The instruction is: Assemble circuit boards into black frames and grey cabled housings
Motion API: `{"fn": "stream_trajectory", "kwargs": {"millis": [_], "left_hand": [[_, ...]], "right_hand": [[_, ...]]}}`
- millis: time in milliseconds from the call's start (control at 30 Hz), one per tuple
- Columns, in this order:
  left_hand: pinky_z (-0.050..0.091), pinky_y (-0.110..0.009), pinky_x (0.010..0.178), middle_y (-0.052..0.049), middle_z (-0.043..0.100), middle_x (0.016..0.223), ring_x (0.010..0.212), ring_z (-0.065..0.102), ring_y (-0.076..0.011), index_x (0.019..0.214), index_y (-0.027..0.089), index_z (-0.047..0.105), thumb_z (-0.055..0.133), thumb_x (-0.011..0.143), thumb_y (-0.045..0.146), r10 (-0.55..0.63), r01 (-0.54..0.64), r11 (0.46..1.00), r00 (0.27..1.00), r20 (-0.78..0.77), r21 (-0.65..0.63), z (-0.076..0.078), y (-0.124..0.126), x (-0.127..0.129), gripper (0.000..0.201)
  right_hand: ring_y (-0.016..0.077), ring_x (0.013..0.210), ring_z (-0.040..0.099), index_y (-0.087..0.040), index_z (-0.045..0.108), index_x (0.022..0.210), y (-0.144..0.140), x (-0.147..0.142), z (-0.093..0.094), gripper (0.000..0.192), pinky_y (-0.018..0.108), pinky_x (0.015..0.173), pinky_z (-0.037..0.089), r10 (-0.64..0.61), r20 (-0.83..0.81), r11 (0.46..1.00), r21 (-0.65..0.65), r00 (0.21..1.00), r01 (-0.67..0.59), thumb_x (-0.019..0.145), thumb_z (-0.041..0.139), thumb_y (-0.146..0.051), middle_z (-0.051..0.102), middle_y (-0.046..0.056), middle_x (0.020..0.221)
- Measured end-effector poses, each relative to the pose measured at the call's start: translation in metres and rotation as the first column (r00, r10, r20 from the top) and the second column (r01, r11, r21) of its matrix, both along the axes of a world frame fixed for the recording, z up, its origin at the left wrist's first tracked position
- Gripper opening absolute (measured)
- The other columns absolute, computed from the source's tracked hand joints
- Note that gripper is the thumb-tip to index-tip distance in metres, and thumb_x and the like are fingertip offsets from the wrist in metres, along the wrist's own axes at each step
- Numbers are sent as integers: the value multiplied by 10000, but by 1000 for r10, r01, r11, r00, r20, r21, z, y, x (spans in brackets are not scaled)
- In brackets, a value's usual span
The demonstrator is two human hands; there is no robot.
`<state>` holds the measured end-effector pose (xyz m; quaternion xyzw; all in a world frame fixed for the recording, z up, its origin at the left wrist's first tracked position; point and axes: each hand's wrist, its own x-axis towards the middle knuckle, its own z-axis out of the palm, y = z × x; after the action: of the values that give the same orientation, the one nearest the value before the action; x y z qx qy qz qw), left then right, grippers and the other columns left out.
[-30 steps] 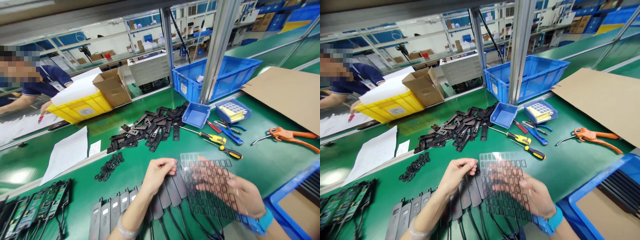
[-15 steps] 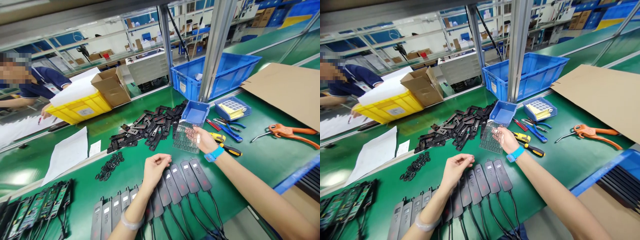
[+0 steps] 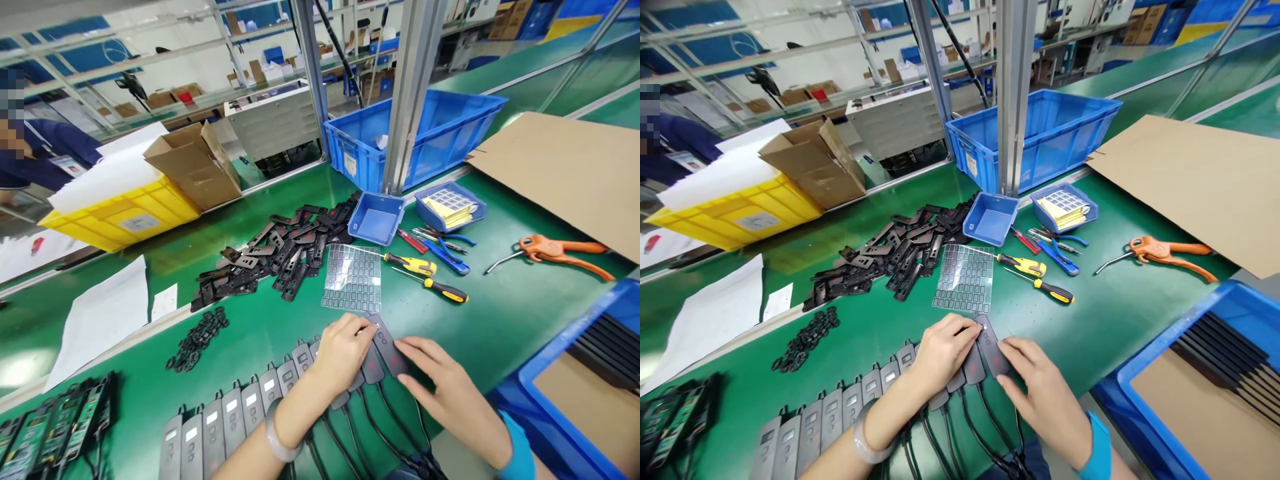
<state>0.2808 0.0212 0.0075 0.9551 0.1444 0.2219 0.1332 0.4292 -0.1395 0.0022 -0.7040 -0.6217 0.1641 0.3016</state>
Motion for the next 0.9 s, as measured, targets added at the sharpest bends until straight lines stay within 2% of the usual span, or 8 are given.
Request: {"fn": "stream_trajectory", "kwargs": {"millis": [133,367,533,600,667,767,800,900], "left_hand": [[503,-300,641,-47,634,867,780,552,-180,942,122,636,393,971,208,-23,27,991,999,-26,129,2,-1,5,258],[499,-292,649,-76,623,891,809,541,-183,973,86,623,344,985,193,-49,57,982,998,-48,180,5,-2,6,299],[497,-352,656,-118,590,858,807,528,-235,1071,-7,595,432,911,92,-69,131,961,965,-251,242,13,-9,8,248],[497,-379,699,-112,605,900,846,530,-248,1107,27,595,474,880,79,-87,133,980,955,-282,148,16,-4,5,262],[486,-382,799,-81,625,988,930,531,-232,1090,114,617,452,880,58,-97,89,995,973,-208,-50,18,5,0,273],[445,-372,916,-52,603,1116,1044,512,-204,1149,183,573,490,905,131,-21,-20,950,991,-129,-311,22,20,-12,263],[437,-379,933,-63,581,1156,1072,503,-213,1212,186,524,562,894,214,-15,-40,934,989,-150,-354,23,24,-16,321],[408,-419,978,-96,503,1266,1150,465,-256,1361,207,343,748,747,395,-85,-20,914,967,-240,-404,26,25,-24,758]], "right_hand": [[193,1088,478,-210,397,1350,-5,-12,-11,408,338,912,493,-1,16,999,46,1000,1,949,468,-192,488,68,1207],[217,1051,458,-169,391,1347,-3,-15,-14,413,392,881,492,12,39,996,84,999,-15,944,482,-166,482,91,1180],[214,1051,458,-177,391,1345,-4,-14,-13,407,392,889,484,19,40,996,87,999,-23,947,477,-174,476,86,1187],[207,1066,458,-190,389,1345,-4,-13,-10,405,384,908,476,26,25,997,67,999,-28,949,473,-183,473,78,1192],[194,1069,465,-204,397,1334,-2,-13,-7,377,366,914,476,11,-12,1000,29,1000,-11,962,458,-207,474,68,1183],[238,1057,449,-155,416,1312,5,-20,-5,364,415,876,486,-101,42,995,12,994,100,975,443,-290,462,104,1163],[268,1046,435,-125,426,1300,8,-23,-5,380,453,854,485,-143,99,990,26,985,142,970,446,-312,451,128,1165],[314,1022,414,-79,451,1248,16,-34,-6,363,516,820,466,-194,204,980,74,959,183,959,444,-299,436,166,1180]]}}
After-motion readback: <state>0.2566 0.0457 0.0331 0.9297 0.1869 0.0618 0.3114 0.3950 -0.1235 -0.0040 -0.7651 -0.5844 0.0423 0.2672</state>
